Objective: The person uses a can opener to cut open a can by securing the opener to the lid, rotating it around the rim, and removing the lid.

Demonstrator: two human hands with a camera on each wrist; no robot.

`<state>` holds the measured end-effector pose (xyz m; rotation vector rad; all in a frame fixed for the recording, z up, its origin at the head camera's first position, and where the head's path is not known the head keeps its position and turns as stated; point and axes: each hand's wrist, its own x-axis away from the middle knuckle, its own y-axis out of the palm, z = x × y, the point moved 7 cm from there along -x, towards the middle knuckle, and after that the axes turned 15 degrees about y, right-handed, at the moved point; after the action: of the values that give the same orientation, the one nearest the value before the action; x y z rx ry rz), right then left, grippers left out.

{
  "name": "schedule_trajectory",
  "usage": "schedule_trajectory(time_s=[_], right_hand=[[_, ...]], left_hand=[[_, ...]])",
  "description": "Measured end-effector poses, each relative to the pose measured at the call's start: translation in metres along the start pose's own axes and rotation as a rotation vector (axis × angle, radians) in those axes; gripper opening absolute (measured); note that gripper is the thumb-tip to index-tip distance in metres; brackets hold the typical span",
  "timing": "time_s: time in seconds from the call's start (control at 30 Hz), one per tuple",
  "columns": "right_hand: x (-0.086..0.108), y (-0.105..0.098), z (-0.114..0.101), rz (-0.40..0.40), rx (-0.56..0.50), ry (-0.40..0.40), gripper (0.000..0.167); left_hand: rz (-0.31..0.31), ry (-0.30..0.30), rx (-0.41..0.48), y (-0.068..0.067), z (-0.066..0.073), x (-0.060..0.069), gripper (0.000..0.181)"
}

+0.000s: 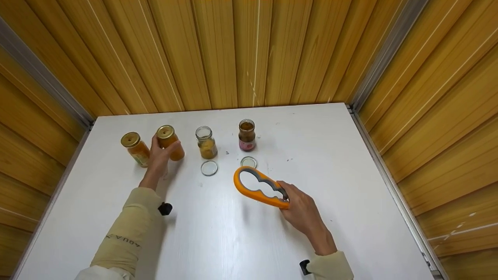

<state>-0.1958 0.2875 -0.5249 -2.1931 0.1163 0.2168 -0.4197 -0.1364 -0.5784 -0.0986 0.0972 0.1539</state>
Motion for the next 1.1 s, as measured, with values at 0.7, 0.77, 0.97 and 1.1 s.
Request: schedule_trajectory(time_s=[0.7,0.77,0.97,1.1], right_hand=[[0.002,0.002,-0.002,0.026,0.0,-0.023,0.065],[0.002,0.002,-0.003,0.025,0.001,-0.019,0.066],[0.0,0.002,-0.005,0.022,0.001,-0.013,0.066],[-0.001,0.001,-0.006,0.02,0.004,-0.014,0.066]], left_hand=[[-0.141,0.025,-0.167,-0.005,0.002,0.008,0.082],[-0.154,0.042,-0.17,-0.006,0.003,0.011,0.082],[-0.2,0.029,-0.194,-0.011,0.003,0.02,0.088],[-0.223,0.039,-0.179,-0.016,0.002,0.029,0.087]])
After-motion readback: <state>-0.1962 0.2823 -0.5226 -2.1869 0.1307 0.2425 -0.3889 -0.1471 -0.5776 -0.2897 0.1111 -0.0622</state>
